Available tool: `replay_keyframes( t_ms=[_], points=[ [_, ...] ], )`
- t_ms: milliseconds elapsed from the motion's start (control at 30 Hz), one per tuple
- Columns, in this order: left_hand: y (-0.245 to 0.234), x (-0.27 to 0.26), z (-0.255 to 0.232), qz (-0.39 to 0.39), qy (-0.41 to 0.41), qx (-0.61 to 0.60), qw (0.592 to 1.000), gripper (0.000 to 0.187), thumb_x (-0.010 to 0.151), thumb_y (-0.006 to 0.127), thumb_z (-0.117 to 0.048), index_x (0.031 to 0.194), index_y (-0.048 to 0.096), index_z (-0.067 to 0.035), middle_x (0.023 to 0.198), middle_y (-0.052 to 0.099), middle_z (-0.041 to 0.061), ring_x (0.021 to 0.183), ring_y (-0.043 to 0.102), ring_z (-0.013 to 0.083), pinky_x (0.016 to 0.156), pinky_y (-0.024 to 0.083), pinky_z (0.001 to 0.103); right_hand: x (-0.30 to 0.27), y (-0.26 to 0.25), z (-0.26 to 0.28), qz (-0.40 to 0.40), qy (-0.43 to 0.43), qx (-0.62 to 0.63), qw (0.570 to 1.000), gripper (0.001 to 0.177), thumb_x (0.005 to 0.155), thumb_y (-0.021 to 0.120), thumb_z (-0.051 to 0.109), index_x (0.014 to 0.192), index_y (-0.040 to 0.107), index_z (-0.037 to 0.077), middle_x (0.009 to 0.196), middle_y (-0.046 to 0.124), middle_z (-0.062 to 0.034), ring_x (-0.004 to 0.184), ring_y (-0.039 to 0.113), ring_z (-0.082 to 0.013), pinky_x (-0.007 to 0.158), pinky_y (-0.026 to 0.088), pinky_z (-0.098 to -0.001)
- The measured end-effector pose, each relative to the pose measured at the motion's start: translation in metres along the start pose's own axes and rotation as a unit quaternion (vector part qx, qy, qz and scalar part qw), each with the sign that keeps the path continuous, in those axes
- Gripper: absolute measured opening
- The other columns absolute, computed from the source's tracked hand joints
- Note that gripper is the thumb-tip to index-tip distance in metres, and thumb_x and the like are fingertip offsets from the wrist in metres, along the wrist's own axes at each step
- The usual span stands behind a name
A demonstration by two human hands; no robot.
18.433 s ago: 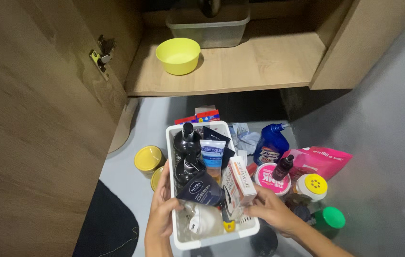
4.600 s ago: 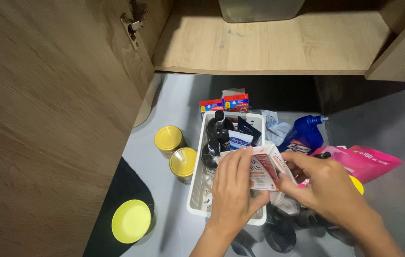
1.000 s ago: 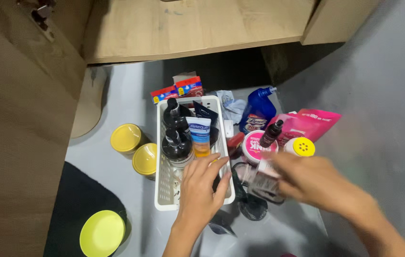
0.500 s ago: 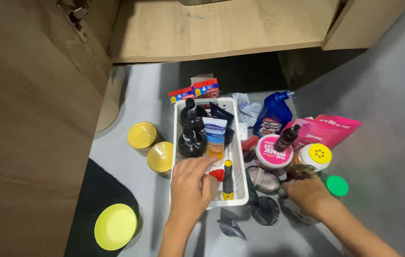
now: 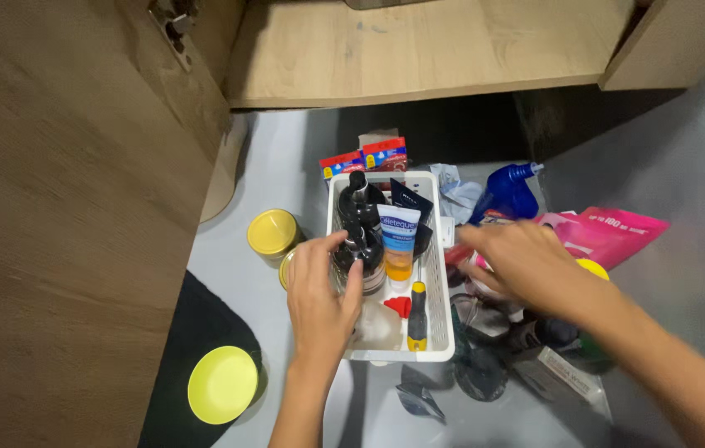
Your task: The person removes various toiletries and containers from a white plastic basket inside a bathroom cabinet, places them on the floor, and then moves the empty basket out of the cabinet. The person handles bottles, tubes, and small containers one by one.
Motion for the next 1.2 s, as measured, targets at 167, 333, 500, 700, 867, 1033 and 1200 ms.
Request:
replay_keyframes(
  t_ms=[167, 333, 500, 700, 867, 1033, 1200],
  points=[
    [0.007, 0.012, 0.003, 0.011, 0.014, 0.016, 1.000, 0.048, 0.085, 0.076, -0.015, 0.129, 0.061, -0.004, 0.122, 0.060, 0.017, 0.113, 0.058, 0.0367, 0.095, 0.044, 0.047, 0.059, -0.021, 0.020, -0.077, -0.077, 0.029, 0.994, 0.035, 0.085, 0.073, 0.035, 0.110, 0.069, 0.011, 0.095, 0.074, -0.0162, 0.088, 0.070, -0.0392, 0.073, 0.054, -0.0531],
    [0.017, 0.014, 0.012, 0.047, 0.024, 0.047, 0.998, 0.043, 0.086, 0.076, -0.020, 0.126, 0.064, -0.007, 0.122, 0.064, 0.012, 0.112, 0.060, 0.0336, 0.094, 0.043, 0.046, 0.089, -0.008, 0.029, -0.114, -0.127, -0.019, 0.985, 0.032, 0.083, 0.074, 0.032, 0.104, 0.071, 0.007, 0.094, 0.073, -0.0182, 0.088, 0.070, -0.0403, 0.072, 0.055, -0.0523],
    [0.023, 0.017, 0.024, 0.051, 0.057, 0.066, 0.995, 0.035, 0.087, 0.078, -0.022, 0.118, 0.068, -0.010, 0.117, 0.067, 0.009, 0.108, 0.062, 0.0301, 0.094, 0.043, 0.043, 0.103, -0.012, 0.024, -0.088, -0.143, -0.098, 0.981, 0.030, 0.083, 0.077, 0.036, 0.094, 0.075, 0.008, 0.090, 0.074, -0.0173, 0.087, 0.072, -0.0390, 0.073, 0.057, -0.0510],
    [0.021, 0.018, 0.022, 0.054, 0.047, 0.048, 0.996, 0.037, 0.084, 0.078, -0.020, 0.118, 0.068, -0.008, 0.112, 0.066, 0.008, 0.104, 0.062, 0.0292, 0.092, 0.042, 0.043, 0.118, -0.009, 0.026, -0.028, -0.106, -0.134, 0.985, 0.029, 0.081, 0.080, 0.038, 0.089, 0.077, 0.011, 0.091, 0.074, -0.0176, 0.088, 0.073, -0.0380, 0.073, 0.058, -0.0491],
    [0.015, 0.013, 0.021, 0.053, 0.050, 0.040, 0.997, 0.038, 0.084, 0.078, -0.019, 0.119, 0.068, -0.008, 0.112, 0.065, 0.010, 0.105, 0.061, 0.0310, 0.092, 0.042, 0.043, 0.112, 0.004, 0.021, -0.043, -0.111, -0.086, 0.989, 0.022, 0.079, 0.081, 0.036, 0.086, 0.078, 0.015, 0.086, 0.076, -0.0135, 0.085, 0.071, -0.0365, 0.070, 0.057, -0.0499],
    [0.006, 0.006, 0.023, 0.049, 0.071, 0.024, 0.996, 0.037, 0.084, 0.077, -0.017, 0.120, 0.067, -0.009, 0.115, 0.066, 0.011, 0.108, 0.062, 0.0322, 0.095, 0.044, 0.043, 0.077, 0.008, 0.019, 0.024, -0.083, -0.009, 0.996, 0.023, 0.076, 0.080, 0.042, 0.080, 0.078, 0.019, 0.073, 0.074, -0.0069, 0.071, 0.073, -0.0305, 0.067, 0.057, -0.0468],
    [0.005, 0.000, 0.025, 0.053, 0.061, 0.024, 0.996, 0.036, 0.085, 0.075, -0.015, 0.119, 0.068, -0.008, 0.114, 0.067, 0.011, 0.106, 0.061, 0.0331, 0.095, 0.043, 0.044, 0.034, 0.024, 0.029, -0.094, -0.119, 0.005, 0.988, 0.019, 0.082, 0.074, 0.036, 0.083, 0.074, 0.017, 0.074, 0.072, -0.0101, 0.068, 0.071, -0.0331, 0.060, 0.057, -0.0470]
  ],
)
Point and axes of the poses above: each hand's wrist, its own x-axis towards the middle knuckle, its own y-axis out of the palm, z = x × y, the point moved 1 cm from there along x, towards the middle knuckle
